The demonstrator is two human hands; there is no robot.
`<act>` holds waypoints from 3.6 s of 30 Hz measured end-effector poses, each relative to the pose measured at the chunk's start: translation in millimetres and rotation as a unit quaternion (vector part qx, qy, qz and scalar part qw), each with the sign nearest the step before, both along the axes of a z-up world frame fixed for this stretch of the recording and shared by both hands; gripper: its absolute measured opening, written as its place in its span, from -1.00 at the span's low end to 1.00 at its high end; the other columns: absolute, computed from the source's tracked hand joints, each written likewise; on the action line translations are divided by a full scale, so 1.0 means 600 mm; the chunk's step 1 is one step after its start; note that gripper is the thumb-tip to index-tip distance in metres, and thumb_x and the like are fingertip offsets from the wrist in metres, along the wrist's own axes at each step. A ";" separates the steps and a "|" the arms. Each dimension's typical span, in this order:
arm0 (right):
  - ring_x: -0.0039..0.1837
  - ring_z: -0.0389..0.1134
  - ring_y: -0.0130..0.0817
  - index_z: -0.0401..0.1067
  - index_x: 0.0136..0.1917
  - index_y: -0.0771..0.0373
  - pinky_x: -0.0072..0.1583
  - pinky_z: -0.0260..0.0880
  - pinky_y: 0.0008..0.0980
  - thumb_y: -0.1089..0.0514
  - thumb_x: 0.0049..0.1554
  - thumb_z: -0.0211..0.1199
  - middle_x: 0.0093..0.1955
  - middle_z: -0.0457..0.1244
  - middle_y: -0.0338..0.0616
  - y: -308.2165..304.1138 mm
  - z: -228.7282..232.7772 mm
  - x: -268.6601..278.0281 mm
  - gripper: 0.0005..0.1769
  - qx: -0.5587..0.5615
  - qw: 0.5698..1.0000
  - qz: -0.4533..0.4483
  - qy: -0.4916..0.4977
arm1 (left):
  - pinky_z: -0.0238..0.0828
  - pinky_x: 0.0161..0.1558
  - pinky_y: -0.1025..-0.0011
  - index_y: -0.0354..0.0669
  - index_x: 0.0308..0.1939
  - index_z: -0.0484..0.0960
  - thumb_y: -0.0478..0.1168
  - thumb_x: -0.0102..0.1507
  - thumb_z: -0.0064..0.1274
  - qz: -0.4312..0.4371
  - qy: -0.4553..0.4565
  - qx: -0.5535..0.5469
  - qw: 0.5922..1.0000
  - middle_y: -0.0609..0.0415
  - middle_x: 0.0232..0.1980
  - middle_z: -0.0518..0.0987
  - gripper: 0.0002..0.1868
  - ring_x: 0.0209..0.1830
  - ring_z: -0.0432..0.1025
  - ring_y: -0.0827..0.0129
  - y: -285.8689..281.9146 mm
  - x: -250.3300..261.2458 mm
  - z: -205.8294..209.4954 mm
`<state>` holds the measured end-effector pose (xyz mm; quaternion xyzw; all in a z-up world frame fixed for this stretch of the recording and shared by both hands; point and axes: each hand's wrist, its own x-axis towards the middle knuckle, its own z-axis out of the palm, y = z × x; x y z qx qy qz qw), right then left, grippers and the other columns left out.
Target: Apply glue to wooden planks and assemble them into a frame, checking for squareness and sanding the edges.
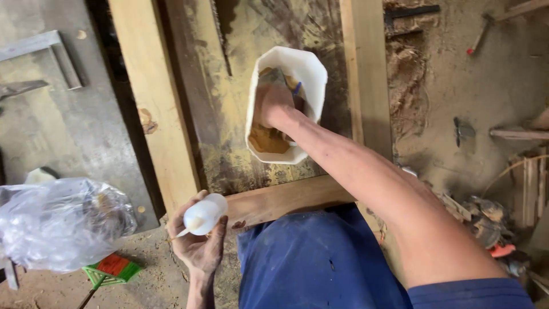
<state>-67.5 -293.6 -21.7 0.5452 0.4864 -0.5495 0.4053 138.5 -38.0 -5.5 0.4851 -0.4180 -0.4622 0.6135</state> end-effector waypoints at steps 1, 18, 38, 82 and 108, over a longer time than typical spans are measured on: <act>0.00 0.33 -0.38 0.25 -0.01 0.00 0.08 0.45 -0.48 0.21 0.22 0.03 -0.06 0.33 -0.30 -0.002 -0.008 -0.011 -0.90 -0.020 0.908 -0.404 -0.109 | 0.56 0.42 0.02 -0.05 0.35 0.37 -0.27 0.18 0.34 -0.010 -0.010 -0.008 1.000 -0.14 0.34 0.49 -0.31 0.37 0.45 0.02 -0.002 0.003 -0.005; -0.12 0.23 -0.24 0.47 -0.26 0.26 -0.14 0.28 -0.27 0.23 0.13 0.41 -0.25 0.25 -0.12 0.489 -0.013 -0.492 -0.82 0.149 -0.084 -0.751 -0.638 | 0.57 0.33 0.10 -0.26 0.24 0.30 -0.24 0.18 0.29 0.001 -0.154 0.016 0.988 -0.25 0.23 0.50 -0.36 0.25 0.50 0.00 0.082 -0.215 0.047; 0.70 -0.49 0.23 -0.18 0.72 0.14 0.46 -0.43 0.70 -0.81 0.07 -0.21 0.76 -0.38 -0.12 0.611 -0.089 -0.497 0.31 0.059 0.165 -0.773 -0.609 | 0.57 0.26 0.25 -0.23 0.24 0.33 -0.21 0.18 0.30 0.018 -0.160 0.082 0.983 -0.27 0.23 0.53 -0.37 0.26 0.50 0.04 0.219 -0.398 0.057; 0.73 -0.46 -0.15 -0.21 0.71 -0.01 0.52 -0.45 0.58 -0.58 0.26 -0.53 0.75 -0.41 -0.25 0.580 -0.114 -0.524 -0.03 0.168 0.217 -0.740 -0.614 | 0.53 0.21 0.40 -0.10 0.26 0.39 -0.23 0.16 0.32 -0.020 -0.159 0.155 0.975 -0.13 0.26 0.56 -0.37 0.26 0.51 0.19 0.250 -0.413 0.036; 0.74 -0.39 -0.05 -0.28 0.68 0.37 0.57 -0.59 0.36 -0.79 0.05 -0.58 0.73 -0.39 0.12 0.488 -0.075 -0.546 0.38 0.179 0.174 -0.767 -0.591 | 0.57 0.18 0.39 -0.04 0.27 0.39 -0.22 0.15 0.33 -0.014 -0.176 0.145 0.973 -0.10 0.25 0.57 -0.35 0.23 0.53 0.17 0.234 -0.414 0.033</act>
